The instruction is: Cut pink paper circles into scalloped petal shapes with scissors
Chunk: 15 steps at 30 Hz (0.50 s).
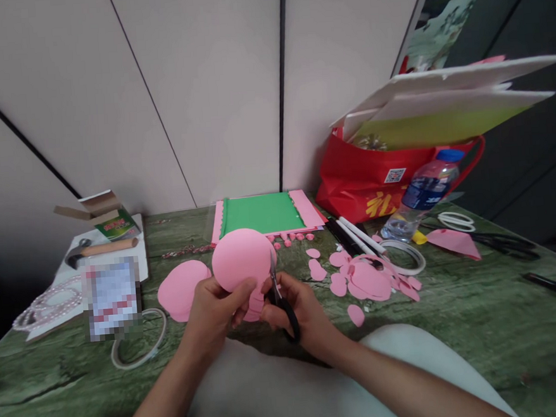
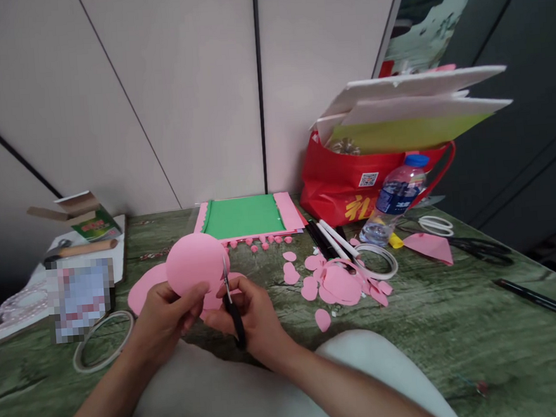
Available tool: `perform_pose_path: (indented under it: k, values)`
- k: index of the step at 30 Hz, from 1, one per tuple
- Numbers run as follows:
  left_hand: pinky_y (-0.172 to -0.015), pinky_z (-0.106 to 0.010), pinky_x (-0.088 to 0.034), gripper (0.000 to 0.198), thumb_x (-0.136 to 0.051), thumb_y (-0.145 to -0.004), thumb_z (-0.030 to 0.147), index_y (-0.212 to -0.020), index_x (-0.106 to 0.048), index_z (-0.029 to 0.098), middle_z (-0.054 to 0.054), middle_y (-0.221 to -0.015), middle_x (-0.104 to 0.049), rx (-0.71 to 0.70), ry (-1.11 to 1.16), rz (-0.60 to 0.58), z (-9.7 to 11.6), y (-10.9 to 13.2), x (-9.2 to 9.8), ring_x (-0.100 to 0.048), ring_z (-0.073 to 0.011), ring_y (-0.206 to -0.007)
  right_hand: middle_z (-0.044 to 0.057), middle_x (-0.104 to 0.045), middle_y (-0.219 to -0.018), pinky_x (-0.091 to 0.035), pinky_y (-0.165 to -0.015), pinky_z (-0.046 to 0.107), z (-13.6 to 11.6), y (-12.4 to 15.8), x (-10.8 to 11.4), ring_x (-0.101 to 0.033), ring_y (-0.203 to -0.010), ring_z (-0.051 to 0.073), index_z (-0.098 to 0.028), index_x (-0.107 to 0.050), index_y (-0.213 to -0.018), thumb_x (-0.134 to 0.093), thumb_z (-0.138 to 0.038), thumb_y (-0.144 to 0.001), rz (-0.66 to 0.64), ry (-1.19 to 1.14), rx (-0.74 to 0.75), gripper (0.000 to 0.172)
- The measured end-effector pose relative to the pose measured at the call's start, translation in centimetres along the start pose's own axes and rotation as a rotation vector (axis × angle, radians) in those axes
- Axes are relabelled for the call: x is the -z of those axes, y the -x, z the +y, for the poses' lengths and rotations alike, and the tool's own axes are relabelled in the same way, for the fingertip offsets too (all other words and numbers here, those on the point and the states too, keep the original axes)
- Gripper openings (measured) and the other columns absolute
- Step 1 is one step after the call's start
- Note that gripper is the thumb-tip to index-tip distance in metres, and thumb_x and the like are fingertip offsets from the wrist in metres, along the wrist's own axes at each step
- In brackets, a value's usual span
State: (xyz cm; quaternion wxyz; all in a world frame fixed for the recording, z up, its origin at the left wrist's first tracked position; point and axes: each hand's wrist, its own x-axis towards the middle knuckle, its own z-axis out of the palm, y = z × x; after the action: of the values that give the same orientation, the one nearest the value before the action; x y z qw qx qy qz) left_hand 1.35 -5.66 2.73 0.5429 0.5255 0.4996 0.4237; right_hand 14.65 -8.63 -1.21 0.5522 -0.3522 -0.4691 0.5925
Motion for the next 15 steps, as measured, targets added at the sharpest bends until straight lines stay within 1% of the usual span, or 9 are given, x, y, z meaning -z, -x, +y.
perform_pose_path:
  k: [5, 9, 12, 15]
  values:
    - [-0.032, -0.018, -0.023, 0.032, -0.068, -0.061, 0.03, -0.04, -0.05, 0.014, 0.005, -0.034, -0.044, -0.024, 0.039, -0.003, -0.01, 0.06, 0.09, -0.035, -0.0037, -0.03, -0.008, -0.051, -0.05, -0.032, -0.039, 0.018, 0.23, -0.06, 0.08, -0.042, -0.04, 0.007, -0.02, -0.049, -0.076, -0.073, -0.035, -0.061, 0.005, 0.025, -0.01, 0.032]
    - [-0.032, -0.017, -0.027, 0.029, -0.07, -0.061, 0.029, -0.043, -0.053, 0.014, 0.004, -0.036, -0.046, -0.033, 0.097, -0.031, -0.02, 0.05, 0.12, -0.037, -0.0042, -0.031, -0.01, -0.048, -0.043, -0.034, -0.038, 0.018, 0.39, -0.07, 0.07, -0.044, -0.037, 0.008, -0.02, -0.048, -0.075, -0.071, -0.04, -0.063, 0.0, 0.031, -0.011, 0.032]
    - [-0.032, -0.018, -0.032, 0.027, -0.068, -0.066, 0.033, -0.051, -0.057, 0.013, 0.002, -0.042, -0.053, -0.017, 0.152, -0.108, -0.09, 0.01, 0.1, -0.043, -0.006, -0.032, -0.008, -0.051, -0.047, -0.035, -0.039, 0.019, 0.4, 0.0, 0.07, -0.046, -0.038, 0.008, -0.02, -0.048, -0.075, -0.07, -0.043, -0.064, -0.01, 0.055, -0.007, 0.033]
    - [-0.031, -0.018, -0.035, 0.031, -0.063, -0.072, 0.039, -0.055, -0.061, 0.013, 0.0, -0.045, -0.058, 0.027, 0.172, -0.196, -0.2, -0.02, 0.07, -0.046, -0.0074, -0.032, -0.004, -0.056, -0.055, -0.035, -0.039, 0.019, 0.41, 0.06, 0.07, -0.046, -0.04, 0.008, -0.019, -0.049, -0.076, -0.068, -0.044, -0.067, -0.043, 0.065, 0.005, 0.033]
